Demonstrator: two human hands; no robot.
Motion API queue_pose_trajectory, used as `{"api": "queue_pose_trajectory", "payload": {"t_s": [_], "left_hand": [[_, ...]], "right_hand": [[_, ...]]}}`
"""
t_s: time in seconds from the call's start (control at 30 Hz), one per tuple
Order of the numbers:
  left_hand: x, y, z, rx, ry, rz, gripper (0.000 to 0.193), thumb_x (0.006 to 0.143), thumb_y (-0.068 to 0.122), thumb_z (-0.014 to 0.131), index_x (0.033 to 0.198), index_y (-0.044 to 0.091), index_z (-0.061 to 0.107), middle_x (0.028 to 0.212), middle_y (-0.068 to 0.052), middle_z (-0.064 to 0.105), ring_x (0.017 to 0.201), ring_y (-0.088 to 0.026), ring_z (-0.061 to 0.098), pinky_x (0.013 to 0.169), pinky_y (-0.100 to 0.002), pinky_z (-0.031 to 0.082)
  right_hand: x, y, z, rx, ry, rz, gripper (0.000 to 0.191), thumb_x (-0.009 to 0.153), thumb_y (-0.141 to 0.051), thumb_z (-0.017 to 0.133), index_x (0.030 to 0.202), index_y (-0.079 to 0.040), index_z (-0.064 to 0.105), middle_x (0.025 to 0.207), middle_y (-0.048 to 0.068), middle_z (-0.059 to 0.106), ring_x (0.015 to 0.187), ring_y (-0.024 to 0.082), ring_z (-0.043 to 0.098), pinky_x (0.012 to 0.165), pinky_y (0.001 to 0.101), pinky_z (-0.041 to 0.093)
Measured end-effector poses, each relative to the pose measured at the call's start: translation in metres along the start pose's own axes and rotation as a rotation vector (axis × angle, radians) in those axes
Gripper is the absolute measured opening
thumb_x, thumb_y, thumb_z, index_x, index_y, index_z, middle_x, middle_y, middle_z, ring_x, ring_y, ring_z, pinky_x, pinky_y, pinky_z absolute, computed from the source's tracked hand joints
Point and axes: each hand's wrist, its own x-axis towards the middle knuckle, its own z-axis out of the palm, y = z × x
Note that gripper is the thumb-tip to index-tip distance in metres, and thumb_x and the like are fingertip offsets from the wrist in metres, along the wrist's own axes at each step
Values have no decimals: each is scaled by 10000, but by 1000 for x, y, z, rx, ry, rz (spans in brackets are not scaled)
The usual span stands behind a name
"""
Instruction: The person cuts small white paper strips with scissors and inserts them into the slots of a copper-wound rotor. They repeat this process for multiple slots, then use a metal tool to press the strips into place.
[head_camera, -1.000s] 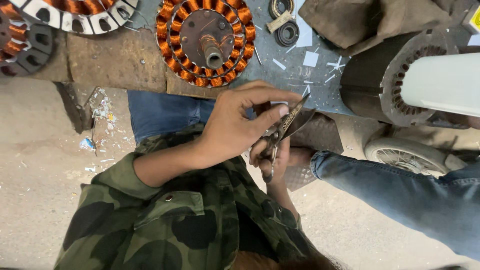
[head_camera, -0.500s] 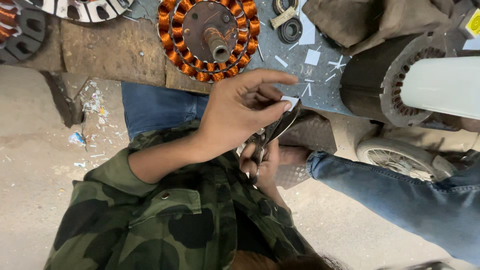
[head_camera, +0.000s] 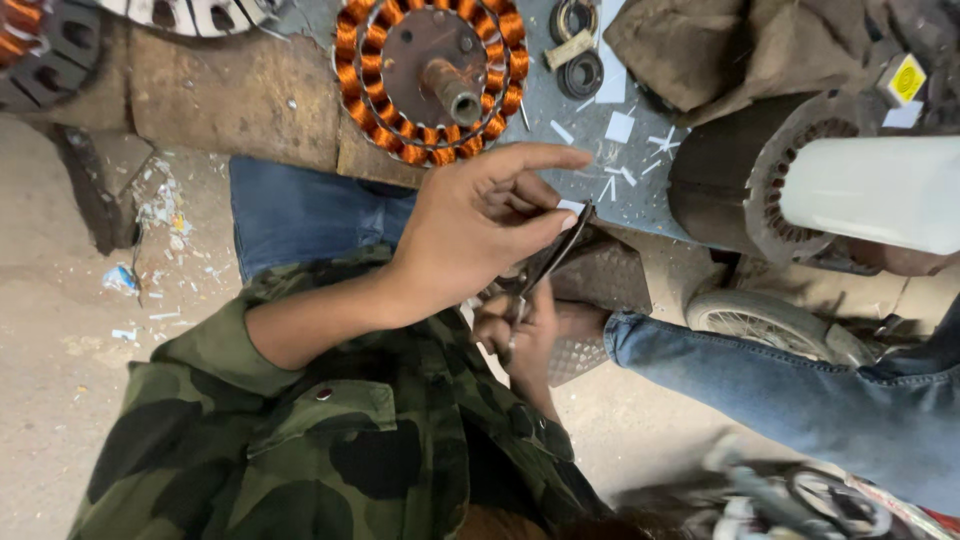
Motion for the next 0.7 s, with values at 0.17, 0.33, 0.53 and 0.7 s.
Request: {"api": "queue_pose_trajectory", "payload": {"t_s": [0.17,0.33,0.53,0.7], "left_hand": [[-4,11,-14,366,-83,165,315,953,28,733,1261,92,725,1168,-38,743,939,-81,704,850,-228,582],[-14,16,-18,355,-128,-71,194,935,74,752,1126,57,782,1060,-30,789,865,-99,723,789,-234,589],[-27,18,-42,-141,-145,-71,184,995,-13,632,1159,-60,701,1161,-23,697,1029,-133,739,934,-279,617],[-30,16,-64,-252,-61,-126,225,986,-33,670,1210,-41,681,1042,-74,746,927,-127,726,846,-272,600]], "right_hand": [[25,-83,-13,-293,22,-393,788,852,-93,846,1546,-49,474,999,141,753,822,206,765,679,317,648],[51,-157,1,-1301,390,-424,816,680,-369,946,1398,-119,651,807,165,731,675,339,717,582,426,535],[97,-209,24,-1252,266,-314,778,644,-384,955,1254,-52,605,781,178,700,719,406,683,610,488,514],[66,-201,41,-1103,179,-720,349,918,-38,779,1248,-6,672,1095,204,712,974,320,705,822,412,557]]}}
